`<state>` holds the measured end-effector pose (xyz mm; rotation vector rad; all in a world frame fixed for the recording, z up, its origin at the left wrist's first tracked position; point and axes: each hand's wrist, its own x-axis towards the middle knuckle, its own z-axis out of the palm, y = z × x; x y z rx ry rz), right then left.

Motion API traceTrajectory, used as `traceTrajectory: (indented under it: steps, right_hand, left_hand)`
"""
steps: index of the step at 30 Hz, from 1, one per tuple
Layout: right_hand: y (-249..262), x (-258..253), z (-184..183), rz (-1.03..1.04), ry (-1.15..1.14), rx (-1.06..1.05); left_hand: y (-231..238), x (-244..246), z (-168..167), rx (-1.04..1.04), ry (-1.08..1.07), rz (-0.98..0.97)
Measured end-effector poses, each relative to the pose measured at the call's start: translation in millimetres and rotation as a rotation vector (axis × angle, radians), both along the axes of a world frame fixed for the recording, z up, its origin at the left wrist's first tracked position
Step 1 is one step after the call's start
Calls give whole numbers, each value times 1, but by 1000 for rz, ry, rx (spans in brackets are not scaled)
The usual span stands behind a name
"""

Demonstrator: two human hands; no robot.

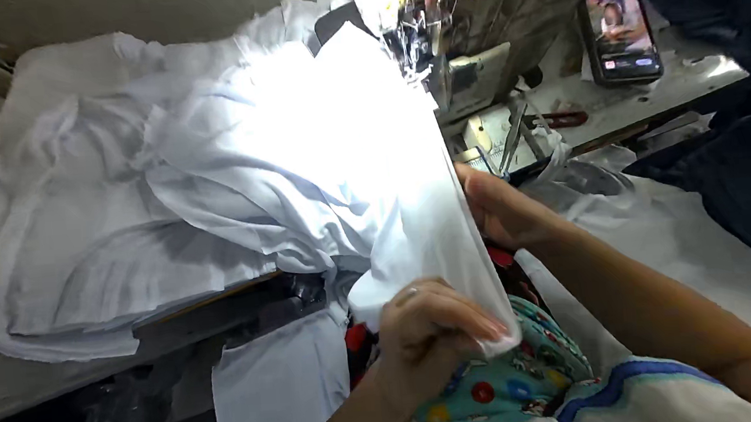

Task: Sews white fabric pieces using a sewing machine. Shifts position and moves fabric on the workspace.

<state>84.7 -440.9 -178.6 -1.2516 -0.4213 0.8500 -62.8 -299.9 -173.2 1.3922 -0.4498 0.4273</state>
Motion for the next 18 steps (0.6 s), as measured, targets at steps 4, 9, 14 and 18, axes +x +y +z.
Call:
traceTrajectory:
  steps: [4,9,14,18]
  right_hand:
    - [27,37,3,-225,-56,-33]
    - [27,48,-14,-350,-99,-79]
    - [28,48,-15,-344,-92,-38]
    - [28,50,-14,-315,-71,31]
  left_hand:
    - [-6,20,-11,406,-82,-99]
    - [4,38,-33,850,-139,-2]
    - [25,76,-12,966,-200,19]
    - [38,107,3,1073,-235,55]
